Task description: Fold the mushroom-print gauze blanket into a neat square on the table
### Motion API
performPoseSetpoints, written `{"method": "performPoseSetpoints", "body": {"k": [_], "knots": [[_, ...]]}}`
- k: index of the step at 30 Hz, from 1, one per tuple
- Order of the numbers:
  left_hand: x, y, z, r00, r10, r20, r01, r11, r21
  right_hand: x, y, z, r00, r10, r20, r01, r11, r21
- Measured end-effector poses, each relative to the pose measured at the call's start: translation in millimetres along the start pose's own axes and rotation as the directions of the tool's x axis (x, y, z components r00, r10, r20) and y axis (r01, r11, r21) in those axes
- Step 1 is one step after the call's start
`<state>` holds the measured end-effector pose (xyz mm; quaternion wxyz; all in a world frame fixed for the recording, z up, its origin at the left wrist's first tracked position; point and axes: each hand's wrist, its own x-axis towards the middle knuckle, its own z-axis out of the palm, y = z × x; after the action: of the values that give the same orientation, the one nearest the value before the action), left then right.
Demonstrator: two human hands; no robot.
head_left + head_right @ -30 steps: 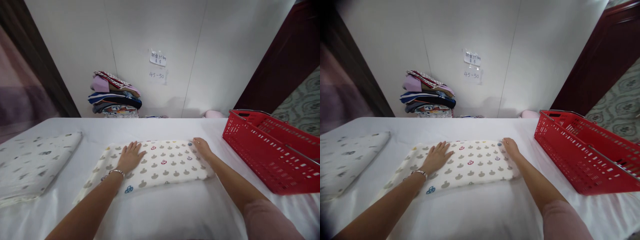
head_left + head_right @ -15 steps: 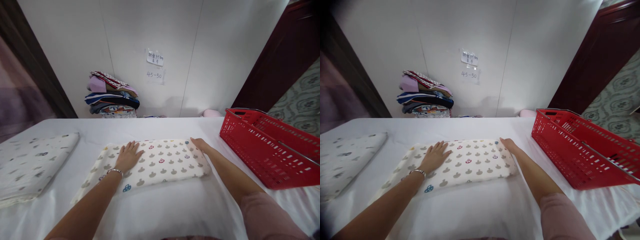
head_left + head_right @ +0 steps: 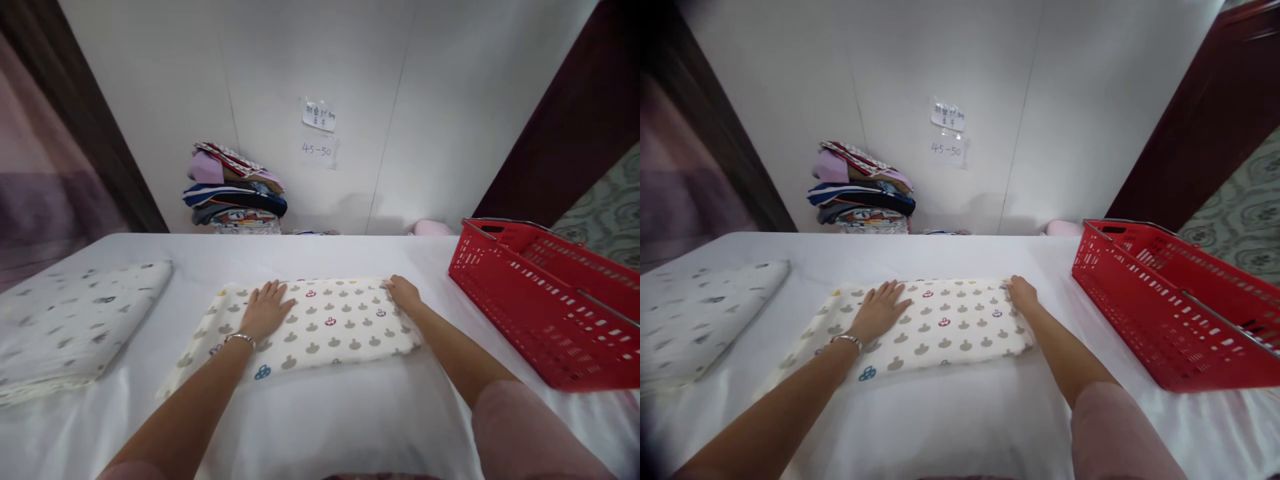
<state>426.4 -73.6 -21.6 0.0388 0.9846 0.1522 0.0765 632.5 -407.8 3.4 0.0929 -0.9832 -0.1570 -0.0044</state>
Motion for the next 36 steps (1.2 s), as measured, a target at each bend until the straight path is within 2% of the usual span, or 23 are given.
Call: {"method": "performPoseSetpoints", "body": {"k": [3, 5, 6, 8, 9, 10, 13, 15, 19, 22, 24, 26, 28, 30, 36], "knots": [[-3, 3, -1.6, 1.000, -0.012, 0.028, 0.013, 0.999, -0.030, -7, -8, -4, 0.997, -0.078, 0.010, 0.078, 0.994, -0.079], [-5, 5, -2.6, 0.999, -0.013, 0.038, 0.015, 0.998, -0.056, -13, -17, -5, 0.984, -0.179, -0.012, 0.177, 0.978, -0.111], [-6, 6, -3.0, 0.999, -0.016, 0.042, 0.019, 0.998, -0.068, -16, -22, -2, 0.965, -0.261, -0.034, 0.255, 0.959, -0.126], [-7, 6, -3.5, 0.999, -0.019, 0.050, 0.024, 0.996, -0.090, -20, -32, 8, 0.893, -0.445, -0.068, 0.431, 0.888, -0.159], [-8, 6, -3.7, 0.998, -0.024, 0.057, 0.029, 0.994, -0.101, -22, -36, 16, 0.869, -0.492, -0.055, 0.479, 0.863, -0.162], [-9, 6, -3.8, 0.998, -0.029, 0.061, 0.036, 0.993, -0.110, -23, -39, 25, 0.860, -0.509, -0.027, 0.500, 0.852, -0.157], [-10, 6, -4.4, 0.997, -0.035, 0.068, 0.044, 0.990, -0.134, -23, -40, 50, 0.889, -0.454, 0.064, 0.459, 0.880, -0.125], [-11, 6, -5.5, 0.997, -0.031, 0.075, 0.042, 0.988, -0.149, -21, -38, 60, 0.892, -0.447, 0.064, 0.451, 0.885, -0.114], [-13, 5, -9.6, 0.997, -0.028, 0.067, 0.039, 0.984, -0.173, -18, -33, 64, 0.891, -0.451, 0.039, 0.453, 0.885, -0.111], [-17, -8, -15.3, 0.989, -0.147, 0.003, 0.146, 0.982, -0.120, -17, -31, 65, 0.888, -0.459, 0.024, 0.459, 0.882, -0.108], [-20, -24, -20.5, 0.956, -0.286, -0.059, 0.280, 0.955, -0.096, -16, -31, 66, 0.882, -0.472, 0.004, 0.470, 0.878, -0.095], [-23, -43, -26.1, 0.891, -0.444, -0.096, 0.432, 0.893, -0.125, -16, -31, 67, 0.878, -0.479, -0.006, 0.477, 0.875, -0.078], [-24, -59, -30.7, 0.814, -0.573, -0.094, 0.554, 0.816, -0.165, -17, -31, 67, 0.877, -0.480, 0.002, 0.479, 0.875, -0.066], [-23, -70, -33.2, 0.767, -0.638, -0.073, 0.618, 0.764, -0.186, -17, -31, 67, 0.878, -0.479, 0.006, 0.478, 0.876, -0.068], [-10, -76, -29.9, 0.744, -0.666, -0.044, 0.640, 0.731, -0.239, -17, -30, 65, 0.875, -0.483, 0.017, 0.483, 0.872, -0.083]]}}
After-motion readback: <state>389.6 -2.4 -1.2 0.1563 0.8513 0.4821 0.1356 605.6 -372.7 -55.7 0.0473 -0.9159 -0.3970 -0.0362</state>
